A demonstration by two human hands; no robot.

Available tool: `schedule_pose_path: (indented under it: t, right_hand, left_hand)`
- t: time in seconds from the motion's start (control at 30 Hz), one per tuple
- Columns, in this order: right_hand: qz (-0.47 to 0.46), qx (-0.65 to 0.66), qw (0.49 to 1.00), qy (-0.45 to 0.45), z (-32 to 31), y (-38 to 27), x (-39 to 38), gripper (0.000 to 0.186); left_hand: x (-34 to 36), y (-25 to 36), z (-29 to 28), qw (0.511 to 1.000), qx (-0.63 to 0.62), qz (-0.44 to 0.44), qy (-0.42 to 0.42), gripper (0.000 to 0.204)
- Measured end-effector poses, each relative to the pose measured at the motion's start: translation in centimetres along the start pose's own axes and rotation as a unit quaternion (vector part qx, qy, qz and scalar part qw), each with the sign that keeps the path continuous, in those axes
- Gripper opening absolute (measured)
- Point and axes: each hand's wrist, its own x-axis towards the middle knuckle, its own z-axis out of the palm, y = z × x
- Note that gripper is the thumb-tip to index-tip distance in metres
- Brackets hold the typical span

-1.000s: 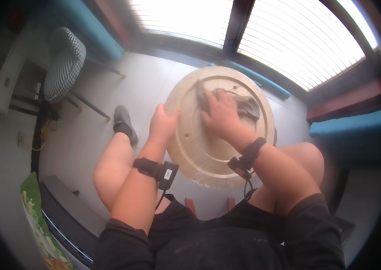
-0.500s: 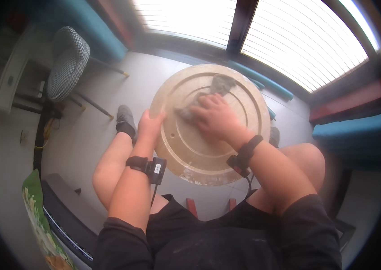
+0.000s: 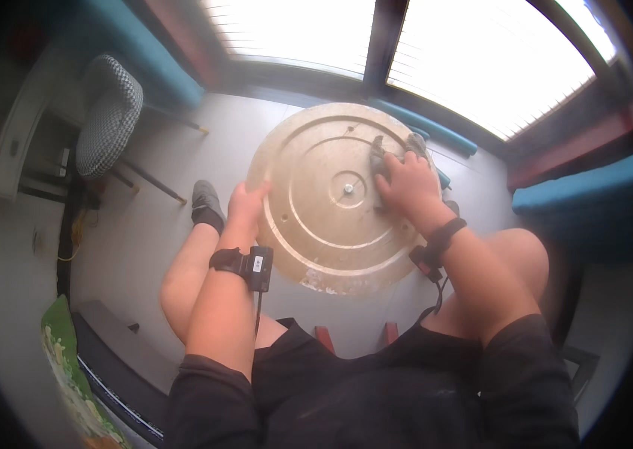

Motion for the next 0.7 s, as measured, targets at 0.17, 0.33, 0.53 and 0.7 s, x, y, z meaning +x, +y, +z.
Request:
schedule_pose_path:
  t: [0.17,0.33,0.53,0.7]
  right_hand:
    - [0.027,0.079,0.993,-0.086,-0.6,-1.9,-3.1,0.044]
    - [-0.017,0.108,0.987,-0.119,0.2,-7.1,-4.4,0.045]
    - [0.000,0.101,0.994,-0.052,0.8,-9.2,-1.9,0.042]
    - [-0.056,0.046,0.996,-0.050,1.2,-9.4,-1.2,0.041]
  left_hand:
    - [-0.1,-0.2,-0.2,0.998,-0.050,-0.021,-0.028,0.048]
    - [-0.2,-0.2,0.1,0.998,-0.057,-0.010,-0.015,0.051]
    - [-0.8,-0.8,0.3,0.996,-0.093,-0.011,0.001,0.050]
    - [-2.1,-1.0,1.0,0.990,-0.137,-0.016,0.032,0.052]
